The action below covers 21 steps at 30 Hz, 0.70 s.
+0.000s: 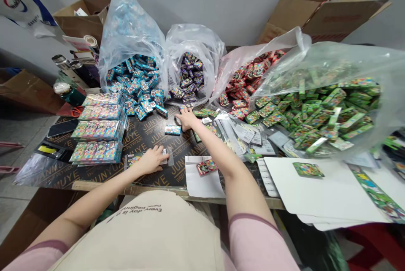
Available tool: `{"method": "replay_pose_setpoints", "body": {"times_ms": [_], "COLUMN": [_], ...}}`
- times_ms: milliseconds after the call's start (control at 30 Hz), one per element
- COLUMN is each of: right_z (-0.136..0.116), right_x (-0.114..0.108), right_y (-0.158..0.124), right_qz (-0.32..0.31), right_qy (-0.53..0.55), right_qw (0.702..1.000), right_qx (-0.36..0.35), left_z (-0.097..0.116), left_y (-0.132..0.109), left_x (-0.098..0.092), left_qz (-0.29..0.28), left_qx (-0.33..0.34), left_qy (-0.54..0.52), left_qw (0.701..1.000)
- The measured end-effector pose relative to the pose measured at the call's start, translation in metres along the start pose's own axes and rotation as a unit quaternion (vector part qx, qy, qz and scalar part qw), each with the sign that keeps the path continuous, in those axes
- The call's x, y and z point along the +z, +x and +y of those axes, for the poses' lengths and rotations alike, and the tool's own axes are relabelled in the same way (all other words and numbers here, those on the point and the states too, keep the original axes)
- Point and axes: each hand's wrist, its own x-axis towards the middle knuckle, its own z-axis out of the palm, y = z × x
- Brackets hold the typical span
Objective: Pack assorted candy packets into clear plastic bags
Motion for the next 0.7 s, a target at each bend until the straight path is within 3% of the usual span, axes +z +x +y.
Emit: {"method": "replay_pose_setpoints", "body": {"times_ms": [67,133,167,233,300,333,400,567,700], "right_z": [0.000,-0.005,-0.010,-0.025,-0.045,-0.055,-0.072,-0.087,-0.084], "right_x": [-0.005,-0.009,-0.010,-0.010,-0.009,-0.008,-0.005,-0.003,-0.009], "right_y": [-0.008,-0.023,-0.032,-0.051,-0.070,-0.078,-0.090,-0.104,-0.110], "right_qz": [0.051,0.129,0.167,0.231,0.278,0.297,0.323,0.312,0.305], "right_qy": [0.106,0.281,0.380,0.555,0.654,0.675,0.675,0.621,0.632], "right_qw": [0.993,0.951,0.909,0.800,0.704,0.675,0.663,0.719,0.713], "right_qx": [0.009,0.023,0.022,0.008,0.000,0.004,0.019,0.012,-0.019], "left_z": [-0.004,-0.010,-0.012,-0.015,-0.015,-0.013,-0.009,-0.002,-0.006], "left_y": [0.000,0.000,-0.001,-0.002,-0.002,-0.002,-0.002,-0.002,-0.005], "left_x": [0.003,0.006,0.007,0.006,0.002,-0.001,-0.008,-0.019,-0.020], "left_qz": [0.012,0.036,0.056,0.110,0.166,0.188,0.217,0.264,0.282], "left_qx": [-0.012,-0.043,-0.064,-0.099,-0.111,-0.105,-0.088,-0.091,-0.088], "left_qy": [-0.033,-0.095,-0.136,-0.229,-0.318,-0.357,-0.422,-0.521,-0.531], "left_qw": [0.999,0.994,0.987,0.962,0.927,0.909,0.875,0.807,0.794]}}
